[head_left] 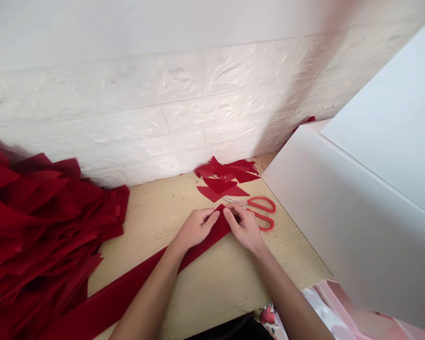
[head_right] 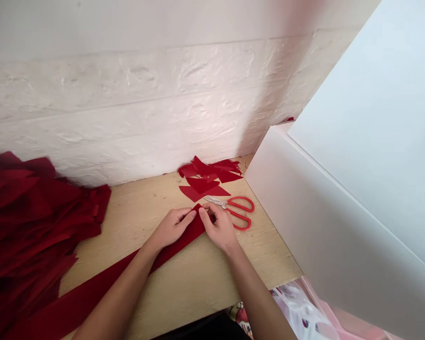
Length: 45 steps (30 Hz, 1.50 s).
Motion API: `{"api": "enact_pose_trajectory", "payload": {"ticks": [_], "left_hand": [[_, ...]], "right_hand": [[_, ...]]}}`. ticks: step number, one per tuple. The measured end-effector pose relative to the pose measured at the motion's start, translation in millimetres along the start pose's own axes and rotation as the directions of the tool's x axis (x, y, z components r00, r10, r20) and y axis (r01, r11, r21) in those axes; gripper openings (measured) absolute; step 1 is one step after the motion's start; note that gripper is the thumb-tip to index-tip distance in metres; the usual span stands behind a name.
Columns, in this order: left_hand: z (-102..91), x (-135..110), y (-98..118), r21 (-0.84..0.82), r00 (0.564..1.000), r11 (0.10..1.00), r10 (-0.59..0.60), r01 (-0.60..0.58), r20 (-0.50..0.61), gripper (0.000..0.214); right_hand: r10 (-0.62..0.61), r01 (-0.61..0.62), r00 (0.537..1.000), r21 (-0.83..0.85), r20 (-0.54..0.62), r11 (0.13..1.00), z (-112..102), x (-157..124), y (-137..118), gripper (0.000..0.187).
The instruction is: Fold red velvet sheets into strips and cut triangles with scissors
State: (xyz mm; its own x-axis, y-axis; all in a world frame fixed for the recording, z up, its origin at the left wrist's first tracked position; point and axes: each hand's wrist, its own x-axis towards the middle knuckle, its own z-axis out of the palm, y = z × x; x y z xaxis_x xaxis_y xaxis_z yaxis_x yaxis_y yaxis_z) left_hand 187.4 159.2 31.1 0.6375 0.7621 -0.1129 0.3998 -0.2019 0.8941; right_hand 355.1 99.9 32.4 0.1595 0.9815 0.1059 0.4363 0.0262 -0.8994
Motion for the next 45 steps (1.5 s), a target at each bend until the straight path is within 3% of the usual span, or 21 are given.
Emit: {"api": "enact_pose_trajectory", "payload": {"ticks": [18,22,25,30,34,40,43,45], "left_hand": [[-5.4,-6.7,4.2,0.306,0.998,0.951,0.027,-0.041,0.05,0.034],[3.0,-8.6,-1.1,0.372,1.0,0.928,0.022,-0.013,-0.02,0.033],[7.3,-8.5,-1.8,0.386,0.999,0.922,0.018,-0.002,-0.038,0.033],[1.1,-7.9,3.6,0.389,0.999,0.921,-0.005,0.022,-0.044,0.031],[-8.6,-9.3,11.5,0.416,0.997,0.908,-0.019,0.047,-0.072,0.031],[-25.6,-9.8,23.8,0.414,0.99,0.906,-0.037,0.091,-0.136,0.03],[-31.7,-11.0,25.2,0.387,0.985,0.916,-0.045,0.108,-0.167,0.032],[-34.2,-12.1,24.6,0.365,0.982,0.924,-0.048,0.112,-0.18,0.032]], "right_hand": [[-0.087,0.085,0.996,-0.064,-0.028,0.994,4.2,-5.4,2.5,0.028],[-0.17,0.149,0.983,-0.243,-0.071,0.958,-5.2,-6.5,0.6,0.028],[-0.213,0.153,0.974,-0.477,-0.074,0.865,-33.1,-4.2,2.5,0.029],[0.062,0.011,0.996,-0.737,0.072,0.676,-77.2,-3.1,15.2,0.031],[0.137,-0.006,0.985,-0.77,0.106,0.638,-77.9,-7.0,14.8,0.038],[0.225,-0.105,0.973,-0.774,0.049,0.625,-72.3,-25.2,2.0,0.039],[0.306,-0.273,0.949,-0.686,-0.077,0.674,-77.4,-49.2,-6.0,0.045],[0.387,-0.389,0.914,-0.538,-0.123,0.748,-80.3,-67.1,-14.1,0.049]]}}
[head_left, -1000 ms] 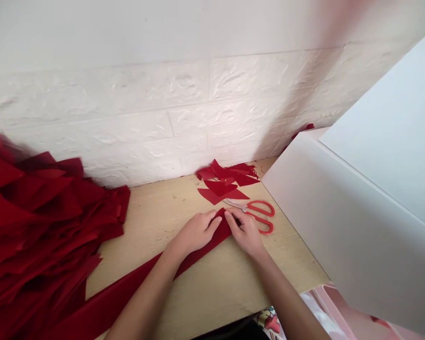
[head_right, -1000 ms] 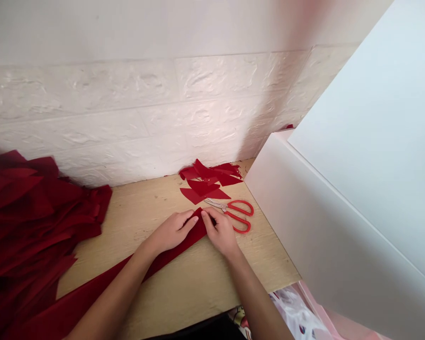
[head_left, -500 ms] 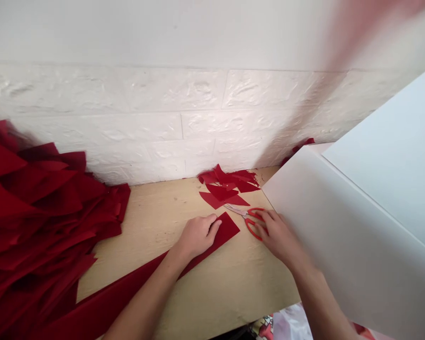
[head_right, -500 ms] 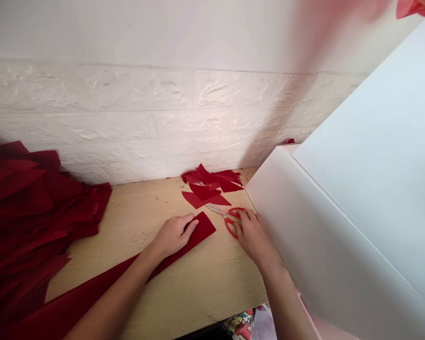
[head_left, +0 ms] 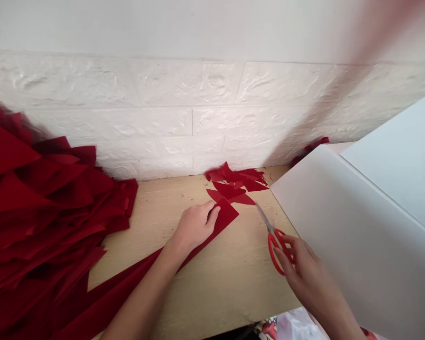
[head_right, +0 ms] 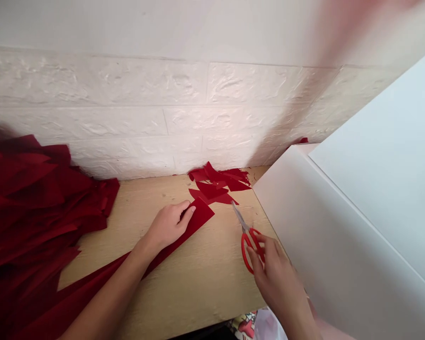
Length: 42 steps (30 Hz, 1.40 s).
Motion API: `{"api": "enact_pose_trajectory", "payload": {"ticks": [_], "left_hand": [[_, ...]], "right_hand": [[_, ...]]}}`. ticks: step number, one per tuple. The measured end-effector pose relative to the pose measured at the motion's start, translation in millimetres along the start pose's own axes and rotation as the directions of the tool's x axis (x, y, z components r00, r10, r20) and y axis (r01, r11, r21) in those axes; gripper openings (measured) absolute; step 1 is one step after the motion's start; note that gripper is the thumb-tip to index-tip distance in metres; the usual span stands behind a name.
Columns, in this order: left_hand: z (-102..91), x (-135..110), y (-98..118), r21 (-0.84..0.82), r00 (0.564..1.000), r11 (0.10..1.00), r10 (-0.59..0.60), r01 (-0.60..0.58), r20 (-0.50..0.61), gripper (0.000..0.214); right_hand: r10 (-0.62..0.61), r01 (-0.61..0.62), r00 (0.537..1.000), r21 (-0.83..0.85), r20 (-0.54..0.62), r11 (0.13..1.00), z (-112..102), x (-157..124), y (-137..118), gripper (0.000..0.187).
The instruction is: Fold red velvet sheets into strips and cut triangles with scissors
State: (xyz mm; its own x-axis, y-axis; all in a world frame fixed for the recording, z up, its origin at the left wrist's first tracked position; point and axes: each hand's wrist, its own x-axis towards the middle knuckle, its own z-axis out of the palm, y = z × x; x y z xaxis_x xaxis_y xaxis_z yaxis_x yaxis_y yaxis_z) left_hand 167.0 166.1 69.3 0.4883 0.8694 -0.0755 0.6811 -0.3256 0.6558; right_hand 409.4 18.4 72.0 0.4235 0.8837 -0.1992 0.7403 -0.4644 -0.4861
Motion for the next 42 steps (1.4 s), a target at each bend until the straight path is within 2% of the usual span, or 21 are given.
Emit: {"api": "enact_pose_trajectory", "payload": {"ticks": [2,4,7,10,12,15,17,23,28,33,36,42], "left_hand": [[-1.4,-0.7,-1.1,-0.024,1.0,1.0,-0.003,0.003,-0.009,0.033],[-2.7,-1.4,-0.9,-0.041,1.0,0.999,-0.002,0.002,-0.014,0.034],[-6.1,-2.5,1.9,-0.076,1.0,0.997,0.003,-0.005,-0.021,0.036],[-11.5,-4.5,6.0,-0.132,0.999,0.991,0.019,-0.023,-0.035,0.036],[-16.1,-6.6,8.7,-0.152,0.999,0.988,0.026,-0.032,-0.044,0.036],[-23.3,-10.7,12.1,-0.155,0.998,0.987,0.025,-0.033,-0.056,0.037],[-27.6,-13.2,13.9,-0.15,0.997,0.988,0.036,-0.045,-0.063,0.036],[-34.8,-15.8,17.0,-0.165,0.996,0.985,0.047,-0.058,-0.069,0.038],[-35.5,-15.1,17.5,-0.185,0.995,0.98,0.064,-0.076,-0.072,0.039],[-33.6,-15.4,18.0,-0.189,0.996,0.98,0.055,-0.067,-0.068,0.039],[-33.4,-15.8,18.3,-0.181,0.996,0.981,0.052,-0.063,-0.067,0.038],[-35.0,-17.2,17.5,-0.184,0.995,0.98,0.06,-0.074,-0.084,0.039]], "right_hand": [[0.009,-0.034,0.995,0.246,0.103,0.969,-2.5,-19.1,-2.0,0.051],[-0.026,-0.06,0.983,0.45,0.184,0.891,-0.2,-36.4,-9.0,0.05],[-0.045,-0.099,0.974,0.595,0.223,0.798,12.2,-56.6,-25.7,0.053],[-0.107,-0.137,0.944,0.669,0.31,0.73,28.1,-68.4,-44.2,0.058],[-0.129,-0.165,0.927,0.69,0.353,0.704,36.6,-72.1,-55.2,0.059],[-0.159,-0.144,0.917,0.676,0.366,0.723,43.9,-72.1,-66.8,0.06],[-0.181,-0.121,0.91,0.655,0.374,0.746,45.6,-68.6,-70.5,0.061],[-0.315,-0.056,0.844,0.655,0.435,0.754,45.6,-52.8,-75.5,0.05],[-0.289,-0.117,0.859,0.711,0.423,0.693,47.0,-49.0,-83.6,0.043],[-0.258,-0.132,0.874,0.71,0.413,0.691,48.8,-50.3,-88.1,0.047],[-0.265,-0.151,0.866,0.726,0.425,0.671,51.1,-51.4,-88.4,0.05],[-0.267,-0.126,0.874,0.72,0.406,0.682,54.8,-51.2,-89.5,0.049]]}}
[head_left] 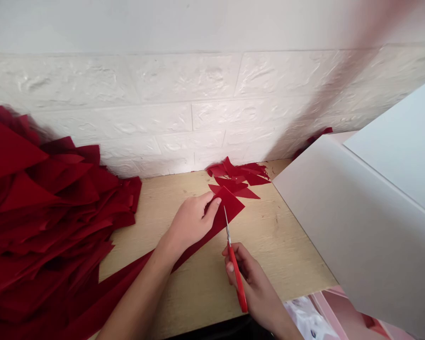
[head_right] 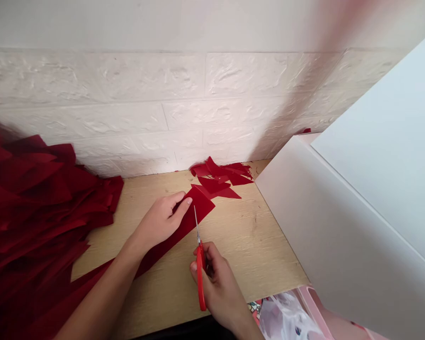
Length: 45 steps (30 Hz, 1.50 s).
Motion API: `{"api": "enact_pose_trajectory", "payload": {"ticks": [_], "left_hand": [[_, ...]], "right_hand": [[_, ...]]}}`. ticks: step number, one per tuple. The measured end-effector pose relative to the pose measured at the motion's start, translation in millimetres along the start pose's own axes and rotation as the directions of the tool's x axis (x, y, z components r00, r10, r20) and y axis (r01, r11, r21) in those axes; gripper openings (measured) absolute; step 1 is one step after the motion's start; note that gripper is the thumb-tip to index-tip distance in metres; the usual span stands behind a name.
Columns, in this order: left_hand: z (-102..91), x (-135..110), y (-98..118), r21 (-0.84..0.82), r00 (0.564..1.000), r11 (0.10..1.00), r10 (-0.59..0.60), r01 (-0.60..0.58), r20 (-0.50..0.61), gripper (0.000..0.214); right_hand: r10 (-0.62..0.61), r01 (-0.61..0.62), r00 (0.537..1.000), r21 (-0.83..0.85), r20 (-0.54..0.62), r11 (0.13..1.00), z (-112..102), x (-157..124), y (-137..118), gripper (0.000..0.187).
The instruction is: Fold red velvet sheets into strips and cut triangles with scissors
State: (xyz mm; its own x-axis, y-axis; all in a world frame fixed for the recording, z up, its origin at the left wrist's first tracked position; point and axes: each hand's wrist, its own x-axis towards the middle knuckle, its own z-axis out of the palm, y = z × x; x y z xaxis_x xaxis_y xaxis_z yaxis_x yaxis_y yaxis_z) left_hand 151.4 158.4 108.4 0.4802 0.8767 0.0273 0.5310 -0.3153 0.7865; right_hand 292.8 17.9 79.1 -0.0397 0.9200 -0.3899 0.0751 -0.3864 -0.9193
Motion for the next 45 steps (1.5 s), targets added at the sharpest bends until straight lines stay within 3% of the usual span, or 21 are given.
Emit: {"api": "enact_pose_trajectory", "payload": {"ticks": [10,20,28,45], "left_hand": [[3.2,-1.7,-1.1,0.053,1.0,0.999,-0.013,0.013,0.001,0.037],[6.7,-2.8,-2.0,0.09,0.999,0.996,-0.008,0.005,0.033,0.035],[6.9,-3.6,-5.8,0.105,0.999,0.994,-0.034,0.033,0.012,0.035],[8.2,-5.4,-6.8,0.048,0.998,0.998,-0.047,0.045,0.036,0.036]], "right_hand": [[-0.006,0.006,1.0,0.029,-0.016,1.0,5.8,4.9,21.6,0.053],[-0.006,0.01,0.997,0.053,-0.076,0.999,8.6,-2.5,13.7,0.05],[0.024,-0.024,1.0,0.1,0.005,0.995,7.9,5.0,23.8,0.053],[0.051,-0.048,0.999,0.177,-0.015,0.983,14.7,8.0,19.0,0.056]]}}
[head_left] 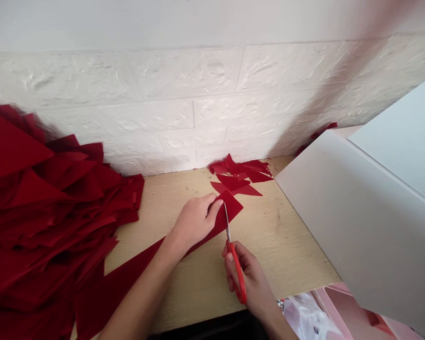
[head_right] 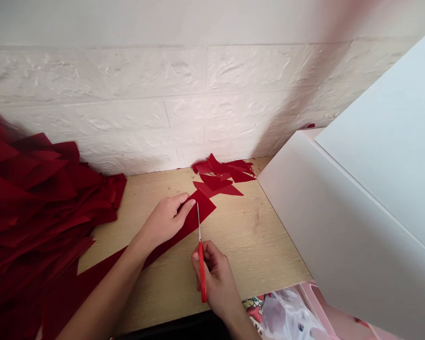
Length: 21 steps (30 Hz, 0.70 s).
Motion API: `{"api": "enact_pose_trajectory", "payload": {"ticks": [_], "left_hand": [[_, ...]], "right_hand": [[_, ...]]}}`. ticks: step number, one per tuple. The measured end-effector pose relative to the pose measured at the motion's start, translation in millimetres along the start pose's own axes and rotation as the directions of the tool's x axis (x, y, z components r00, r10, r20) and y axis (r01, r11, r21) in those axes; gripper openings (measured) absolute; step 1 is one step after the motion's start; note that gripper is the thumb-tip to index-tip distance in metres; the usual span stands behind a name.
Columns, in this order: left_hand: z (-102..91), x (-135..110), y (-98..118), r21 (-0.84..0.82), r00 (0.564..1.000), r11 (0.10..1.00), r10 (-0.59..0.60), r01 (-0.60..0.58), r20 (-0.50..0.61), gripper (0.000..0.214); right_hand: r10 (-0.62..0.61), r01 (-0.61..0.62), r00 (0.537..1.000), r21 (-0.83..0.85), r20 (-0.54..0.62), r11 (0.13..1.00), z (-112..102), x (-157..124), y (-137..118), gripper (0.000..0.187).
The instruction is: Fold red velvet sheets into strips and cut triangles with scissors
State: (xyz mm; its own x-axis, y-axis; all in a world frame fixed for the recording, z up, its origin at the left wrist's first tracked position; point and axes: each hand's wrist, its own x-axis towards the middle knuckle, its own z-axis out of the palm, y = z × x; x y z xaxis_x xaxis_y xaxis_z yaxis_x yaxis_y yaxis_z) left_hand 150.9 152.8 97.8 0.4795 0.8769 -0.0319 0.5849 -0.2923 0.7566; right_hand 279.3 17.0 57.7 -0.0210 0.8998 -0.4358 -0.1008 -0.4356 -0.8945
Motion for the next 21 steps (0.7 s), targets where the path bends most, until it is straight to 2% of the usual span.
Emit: {"api": "enact_pose_trajectory", "payload": {"ticks": [4,11,14,21], "left_hand": [[2.0,-0.8,0.0,-0.033,1.0,0.999,0.011,-0.01,0.026,0.037],[2.8,0.6,-2.8,-0.068,0.999,0.998,0.004,-0.002,0.032,0.038],[3.7,0.2,-5.0,-0.073,0.999,0.997,-0.009,0.011,0.032,0.039],[9.6,0.5,-10.7,-0.155,0.994,0.988,0.003,0.014,0.106,0.039]], "right_hand": [[-0.033,0.033,0.999,-0.008,-0.007,0.999,-1.4,-0.1,-2.9,0.051],[0.024,-0.024,1.0,0.004,-0.014,1.0,1.6,1.3,-5.3,0.061],[0.007,-0.007,1.0,-0.011,-0.02,1.0,1.8,1.5,-4.5,0.062],[-0.013,0.013,0.999,0.008,-0.03,1.0,1.0,4.4,-4.7,0.061]]}}
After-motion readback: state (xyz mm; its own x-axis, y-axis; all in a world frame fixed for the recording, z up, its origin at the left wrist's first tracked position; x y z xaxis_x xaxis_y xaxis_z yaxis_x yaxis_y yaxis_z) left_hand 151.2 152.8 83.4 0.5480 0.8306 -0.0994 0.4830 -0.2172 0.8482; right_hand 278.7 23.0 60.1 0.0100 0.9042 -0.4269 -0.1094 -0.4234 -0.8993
